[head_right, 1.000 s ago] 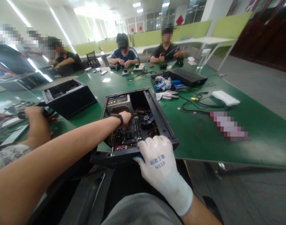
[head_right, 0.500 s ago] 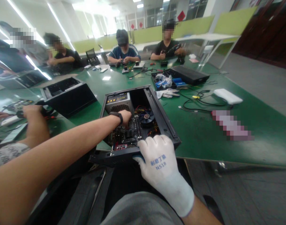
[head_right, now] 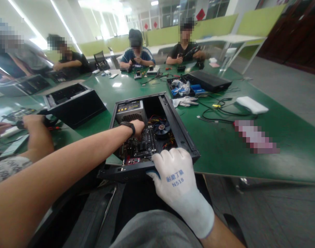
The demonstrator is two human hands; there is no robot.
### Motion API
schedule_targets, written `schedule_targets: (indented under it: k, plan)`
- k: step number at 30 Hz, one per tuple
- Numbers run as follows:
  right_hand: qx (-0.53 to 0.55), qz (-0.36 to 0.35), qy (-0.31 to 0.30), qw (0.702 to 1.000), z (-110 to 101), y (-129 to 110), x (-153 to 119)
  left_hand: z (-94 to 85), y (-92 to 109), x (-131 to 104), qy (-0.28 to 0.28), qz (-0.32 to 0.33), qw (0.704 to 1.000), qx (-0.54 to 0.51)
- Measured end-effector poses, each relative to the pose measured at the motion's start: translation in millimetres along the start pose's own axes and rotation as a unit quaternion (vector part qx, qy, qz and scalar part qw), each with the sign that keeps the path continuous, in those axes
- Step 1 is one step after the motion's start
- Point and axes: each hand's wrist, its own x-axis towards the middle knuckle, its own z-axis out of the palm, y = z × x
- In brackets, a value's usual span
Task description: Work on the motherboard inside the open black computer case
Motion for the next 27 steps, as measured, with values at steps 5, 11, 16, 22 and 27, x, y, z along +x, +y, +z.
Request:
schedule_targets:
  k: [5,11,16,22,27]
  plan:
    - [0.0,0.001,-0.001,1.0,-1.1,-0.2,0.8,0.8,-1.0,2.2,0.002,0.009,1.0,0.011]
    - [-0.003,0.002,-0.005,1.0,-0.2,0.2,0.6,0.9,-1.5,2.4,-0.004,-0.005,1.0,0.016]
    - [-0.006,0.001,-0.005,1.0,-0.1,0.5,-0.6,-0.1,-0.5,1.7,-0.007,-0.008,1.0,0.017]
    - [-0.003,0.0,-0.007,1.0,0.1,0.6,0.8,1.4,-2.9,5.9,-0.008,-0.004,1.0,0.028]
    - [-0.001,-0.003,0.006,1.0,-1.7,-0.5,1.2,3.1,-3.8,7.4,-0.003,-0.005,0.999,0.032]
